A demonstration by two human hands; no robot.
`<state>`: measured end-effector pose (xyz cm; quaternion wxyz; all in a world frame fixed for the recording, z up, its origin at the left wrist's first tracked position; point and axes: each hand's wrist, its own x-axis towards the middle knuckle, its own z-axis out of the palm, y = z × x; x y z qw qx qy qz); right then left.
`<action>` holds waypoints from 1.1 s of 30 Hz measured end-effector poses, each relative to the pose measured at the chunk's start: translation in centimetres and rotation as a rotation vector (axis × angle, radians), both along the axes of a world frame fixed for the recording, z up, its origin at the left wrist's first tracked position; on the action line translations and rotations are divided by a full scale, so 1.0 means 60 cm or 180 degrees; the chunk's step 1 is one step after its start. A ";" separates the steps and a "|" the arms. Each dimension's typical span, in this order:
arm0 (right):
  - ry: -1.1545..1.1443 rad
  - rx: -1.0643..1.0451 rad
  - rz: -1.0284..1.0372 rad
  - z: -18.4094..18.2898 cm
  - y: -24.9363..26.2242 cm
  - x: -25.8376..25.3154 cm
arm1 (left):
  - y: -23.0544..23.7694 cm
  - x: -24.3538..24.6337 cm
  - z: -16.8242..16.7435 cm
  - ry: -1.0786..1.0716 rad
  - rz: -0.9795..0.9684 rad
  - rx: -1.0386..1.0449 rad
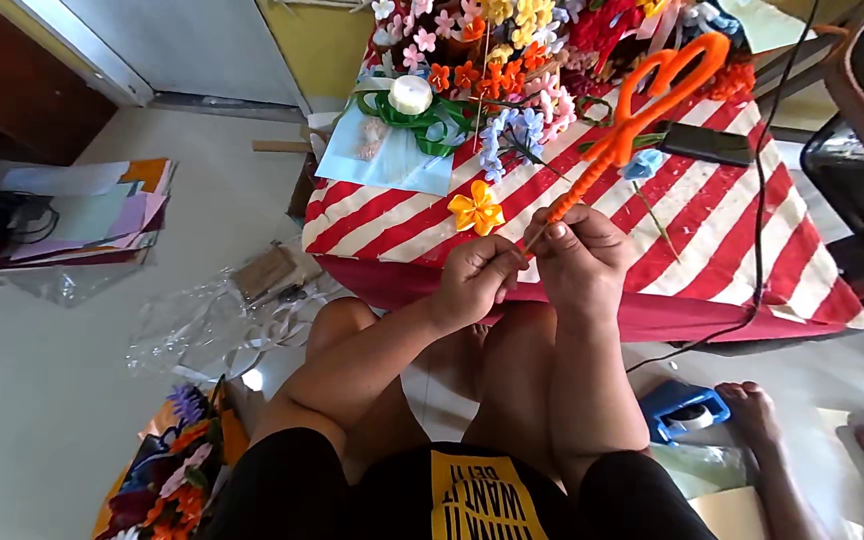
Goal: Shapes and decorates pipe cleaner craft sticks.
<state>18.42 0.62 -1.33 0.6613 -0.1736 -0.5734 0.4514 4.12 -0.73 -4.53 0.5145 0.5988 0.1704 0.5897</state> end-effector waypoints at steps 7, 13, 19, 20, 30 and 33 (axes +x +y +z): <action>0.0081 -0.0046 -0.0260 -0.001 0.003 -0.002 | 0.009 0.002 0.002 0.0154 -0.0147 -0.0386; 0.0088 -0.0137 -0.0323 -0.003 0.006 -0.002 | 0.006 0.013 -0.007 0.0096 0.0370 -0.0346; -0.0113 0.0002 -0.0362 -0.004 0.008 0.002 | 0.006 0.014 -0.013 0.0192 0.0663 0.0131; -0.0136 0.0027 -0.0372 -0.004 0.008 0.003 | 0.006 0.014 -0.012 0.0197 0.0643 0.0152; -0.0186 0.0045 -0.0352 -0.001 0.001 0.004 | 0.004 0.005 -0.003 -0.0166 -0.0434 -0.0455; -0.0166 0.0130 -0.0545 0.000 -0.004 0.000 | 0.011 0.002 0.001 -0.0193 -0.0709 -0.0725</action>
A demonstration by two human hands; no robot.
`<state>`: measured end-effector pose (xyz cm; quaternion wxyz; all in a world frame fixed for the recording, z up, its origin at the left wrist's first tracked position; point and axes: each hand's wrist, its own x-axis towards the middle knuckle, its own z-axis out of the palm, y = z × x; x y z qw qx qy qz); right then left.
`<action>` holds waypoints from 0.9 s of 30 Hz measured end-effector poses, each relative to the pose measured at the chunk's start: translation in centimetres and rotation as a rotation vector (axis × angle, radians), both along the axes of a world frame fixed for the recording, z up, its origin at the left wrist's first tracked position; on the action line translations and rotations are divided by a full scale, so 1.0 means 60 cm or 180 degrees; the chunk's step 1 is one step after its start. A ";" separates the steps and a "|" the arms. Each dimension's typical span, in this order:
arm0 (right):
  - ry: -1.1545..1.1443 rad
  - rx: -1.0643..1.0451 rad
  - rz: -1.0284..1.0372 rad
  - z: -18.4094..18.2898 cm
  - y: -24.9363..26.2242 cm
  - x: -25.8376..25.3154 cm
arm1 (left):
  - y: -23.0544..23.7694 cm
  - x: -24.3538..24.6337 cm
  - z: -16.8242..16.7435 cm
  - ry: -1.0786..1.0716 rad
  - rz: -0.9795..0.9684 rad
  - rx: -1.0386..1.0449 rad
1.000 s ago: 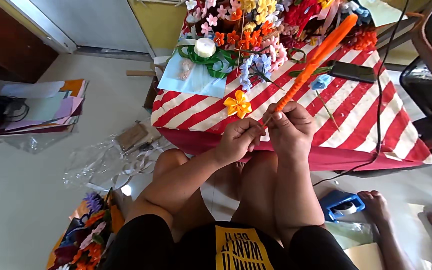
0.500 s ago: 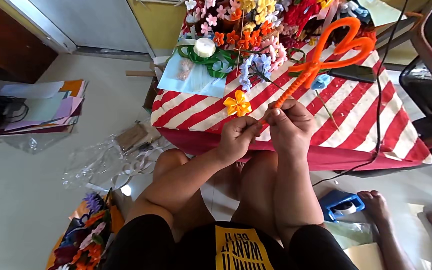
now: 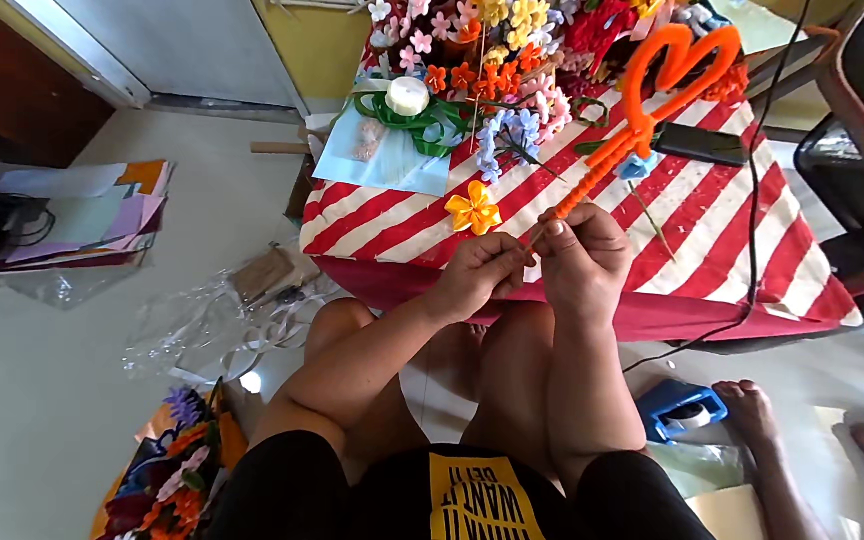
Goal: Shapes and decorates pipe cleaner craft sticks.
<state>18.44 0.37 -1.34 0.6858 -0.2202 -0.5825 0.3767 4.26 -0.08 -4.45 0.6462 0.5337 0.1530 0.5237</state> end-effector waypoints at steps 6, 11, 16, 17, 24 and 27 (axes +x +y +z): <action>-0.0434 0.0184 -0.0485 0.001 -0.003 -0.005 | -0.001 0.006 -0.009 0.0023 0.0743 0.0321; -0.0721 0.0109 -0.0639 0.007 -0.010 -0.008 | -0.005 0.008 -0.011 0.0026 0.1098 0.0619; -0.0666 0.0197 -0.0617 0.006 -0.010 -0.008 | -0.011 0.012 -0.014 0.0016 0.1128 0.0569; -0.0625 0.0248 -0.0650 0.005 -0.009 -0.008 | -0.012 0.013 -0.014 0.0002 0.1120 0.0566; -0.0674 0.0724 -0.1293 0.002 -0.006 -0.010 | -0.019 0.027 -0.017 -0.0086 0.1060 0.0582; -0.0679 0.0665 -0.1308 0.004 -0.007 -0.010 | -0.021 0.030 -0.017 -0.0122 0.1068 0.0488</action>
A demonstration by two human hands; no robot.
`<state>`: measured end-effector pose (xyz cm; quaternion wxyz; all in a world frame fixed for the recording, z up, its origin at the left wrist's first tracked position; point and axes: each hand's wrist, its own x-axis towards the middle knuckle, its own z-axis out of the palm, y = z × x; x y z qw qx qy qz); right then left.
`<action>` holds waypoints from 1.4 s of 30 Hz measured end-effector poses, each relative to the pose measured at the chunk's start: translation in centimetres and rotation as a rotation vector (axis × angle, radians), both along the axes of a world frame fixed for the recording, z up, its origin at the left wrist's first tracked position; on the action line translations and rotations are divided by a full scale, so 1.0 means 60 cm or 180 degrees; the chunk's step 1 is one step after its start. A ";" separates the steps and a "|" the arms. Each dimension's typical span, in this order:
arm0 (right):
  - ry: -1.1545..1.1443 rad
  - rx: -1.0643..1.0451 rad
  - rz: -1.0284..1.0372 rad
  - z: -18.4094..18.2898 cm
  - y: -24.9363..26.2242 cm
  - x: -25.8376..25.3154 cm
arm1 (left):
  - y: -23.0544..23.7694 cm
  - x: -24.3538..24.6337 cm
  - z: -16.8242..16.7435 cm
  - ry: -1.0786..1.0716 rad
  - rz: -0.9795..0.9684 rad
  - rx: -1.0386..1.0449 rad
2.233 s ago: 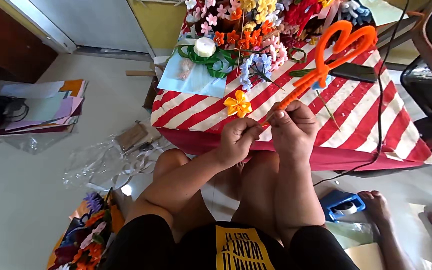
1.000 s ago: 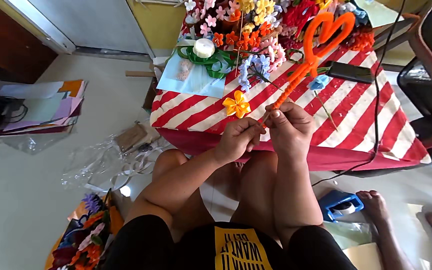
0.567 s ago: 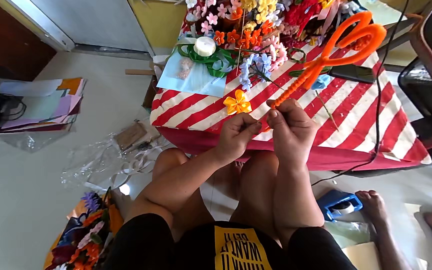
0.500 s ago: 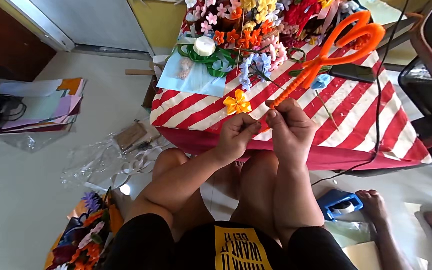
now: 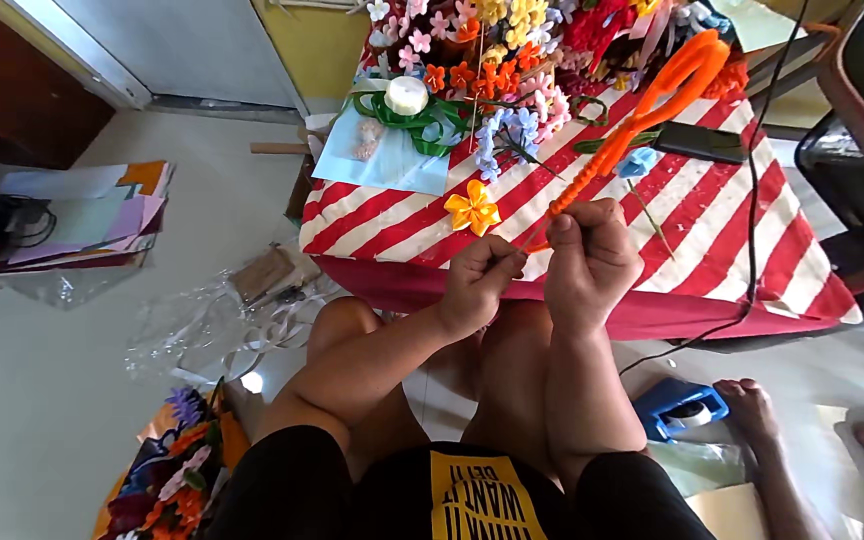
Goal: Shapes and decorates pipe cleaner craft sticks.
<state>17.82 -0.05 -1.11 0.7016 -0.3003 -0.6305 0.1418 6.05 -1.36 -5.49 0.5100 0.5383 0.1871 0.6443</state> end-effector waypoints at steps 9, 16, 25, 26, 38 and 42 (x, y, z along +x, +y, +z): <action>0.0502 -0.0710 0.1016 -0.001 0.001 0.005 | 0.001 -0.009 0.005 -0.0359 -0.0746 -0.0407; 0.0996 -0.1191 0.1882 0.008 0.000 0.008 | 0.000 -0.018 0.013 -0.0956 -0.2002 -0.1133; 0.1047 -0.0859 0.1759 0.000 0.006 0.014 | 0.008 -0.024 0.025 0.0272 -0.0878 -0.0690; 0.1020 -0.0800 0.1684 -0.001 0.008 0.014 | 0.008 -0.022 0.021 0.0471 -0.0486 -0.0450; 0.0212 -0.0468 0.1274 -0.005 0.016 0.020 | -0.001 -0.010 -0.001 0.0132 0.0147 0.0081; -0.0012 -0.0159 0.0597 -0.007 0.020 0.014 | -0.001 -0.009 0.000 0.0104 0.0154 0.0162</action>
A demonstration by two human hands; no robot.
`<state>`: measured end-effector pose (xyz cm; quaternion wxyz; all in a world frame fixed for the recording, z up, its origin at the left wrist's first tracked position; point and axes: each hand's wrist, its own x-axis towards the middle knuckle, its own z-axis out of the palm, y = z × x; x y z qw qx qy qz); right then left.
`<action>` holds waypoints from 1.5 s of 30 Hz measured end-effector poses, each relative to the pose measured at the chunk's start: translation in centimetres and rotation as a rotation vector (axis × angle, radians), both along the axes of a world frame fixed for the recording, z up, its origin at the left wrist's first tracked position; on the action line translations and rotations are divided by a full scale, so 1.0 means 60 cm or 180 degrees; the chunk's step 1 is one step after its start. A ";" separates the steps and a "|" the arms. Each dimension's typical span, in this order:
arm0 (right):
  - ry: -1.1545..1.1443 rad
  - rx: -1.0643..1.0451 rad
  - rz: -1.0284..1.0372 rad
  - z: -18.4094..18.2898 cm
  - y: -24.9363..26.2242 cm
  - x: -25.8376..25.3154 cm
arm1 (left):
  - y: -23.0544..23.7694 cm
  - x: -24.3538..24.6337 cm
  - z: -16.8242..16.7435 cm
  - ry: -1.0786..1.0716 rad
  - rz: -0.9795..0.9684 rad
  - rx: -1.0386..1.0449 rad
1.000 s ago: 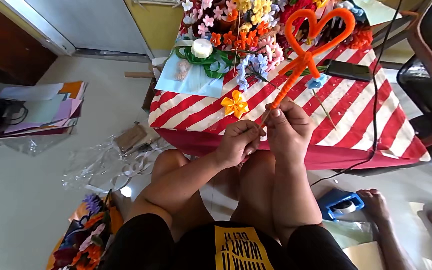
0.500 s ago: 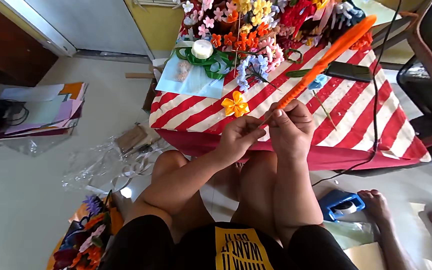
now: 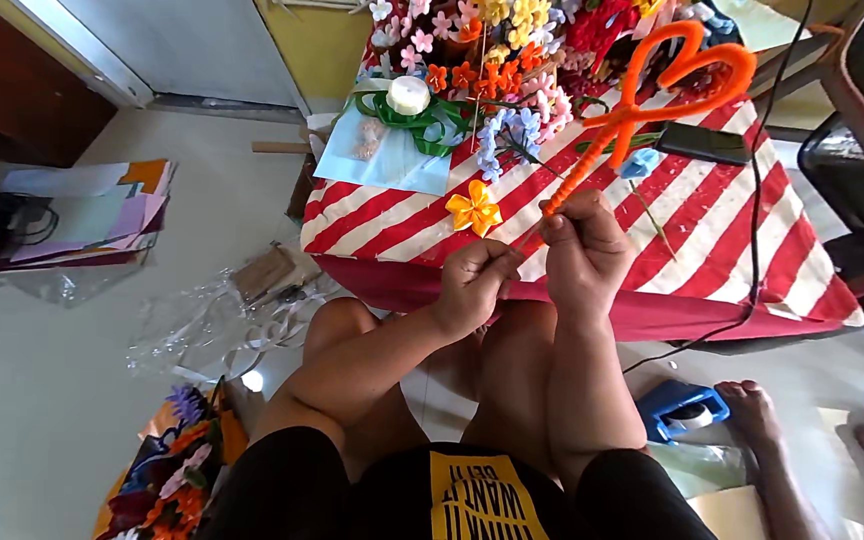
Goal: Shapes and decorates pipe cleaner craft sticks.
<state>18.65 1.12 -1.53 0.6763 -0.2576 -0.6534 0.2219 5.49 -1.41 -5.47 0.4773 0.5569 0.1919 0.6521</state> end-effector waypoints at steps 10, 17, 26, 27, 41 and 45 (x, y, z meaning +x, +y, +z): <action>0.0499 -0.0698 0.0771 0.005 -0.011 -0.009 | 0.002 0.001 0.000 -0.0239 -0.0430 -0.0184; 0.0874 -0.0800 0.1335 0.004 -0.013 -0.002 | 0.014 -0.017 0.007 -0.0122 -0.1284 -0.0628; 0.0584 -0.0552 0.0857 -0.001 -0.004 0.001 | 0.012 -0.006 -0.004 -0.0003 -0.0071 -0.0166; 0.0496 -0.0491 0.0846 -0.001 -0.003 0.003 | 0.010 -0.005 -0.003 -0.0047 -0.0095 -0.0160; 0.0396 -0.0435 0.0828 -0.001 -0.001 0.004 | 0.012 -0.014 0.005 -0.0190 -0.1064 -0.0531; 0.0533 -0.0498 0.0572 -0.002 0.001 0.005 | 0.012 -0.009 0.008 0.0155 -0.0608 -0.0570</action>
